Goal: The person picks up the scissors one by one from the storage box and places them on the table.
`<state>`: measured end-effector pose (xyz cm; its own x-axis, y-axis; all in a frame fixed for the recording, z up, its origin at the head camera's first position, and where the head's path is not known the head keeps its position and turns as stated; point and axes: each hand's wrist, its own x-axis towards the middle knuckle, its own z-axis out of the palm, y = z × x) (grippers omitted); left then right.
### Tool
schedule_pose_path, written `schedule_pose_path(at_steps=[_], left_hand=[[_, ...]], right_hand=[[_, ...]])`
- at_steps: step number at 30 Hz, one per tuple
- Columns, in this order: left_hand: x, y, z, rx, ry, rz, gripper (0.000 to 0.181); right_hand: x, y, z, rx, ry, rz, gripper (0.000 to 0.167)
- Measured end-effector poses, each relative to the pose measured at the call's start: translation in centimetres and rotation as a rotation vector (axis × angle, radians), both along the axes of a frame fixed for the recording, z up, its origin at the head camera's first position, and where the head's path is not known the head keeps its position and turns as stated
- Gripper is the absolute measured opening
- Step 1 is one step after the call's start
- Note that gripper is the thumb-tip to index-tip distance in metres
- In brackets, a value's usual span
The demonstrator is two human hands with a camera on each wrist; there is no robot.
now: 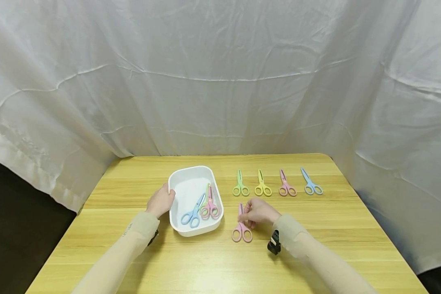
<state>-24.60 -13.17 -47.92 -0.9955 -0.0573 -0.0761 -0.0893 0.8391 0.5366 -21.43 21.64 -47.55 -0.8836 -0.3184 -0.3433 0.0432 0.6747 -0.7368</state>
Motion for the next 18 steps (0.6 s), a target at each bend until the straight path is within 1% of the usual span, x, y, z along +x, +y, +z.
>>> schedule_pose_path(at_steps=[3, 8, 13, 18], left_hand=[[0.0, 0.0, 0.0, 0.000, 0.001, 0.000, 0.055], [0.0, 0.0, -0.1, 0.008, -0.001, 0.003, 0.055], [0.0, 0.0, -0.2, 0.005, -0.002, 0.003, 0.055], [-0.1, 0.0, -0.2, 0.003, -0.003, 0.005, 0.055]], right_hand=[[-0.1, -0.1, 0.3, 0.014, 0.012, -0.004, 0.023], [-0.1, -0.4, 0.9, 0.022, 0.039, 0.015, 0.021], [-0.1, -0.8, 1.4, 0.019, 0.073, 0.035, 0.021], [-0.1, -1.1, 2.0, -0.004, 0.109, 0.066, 0.022]])
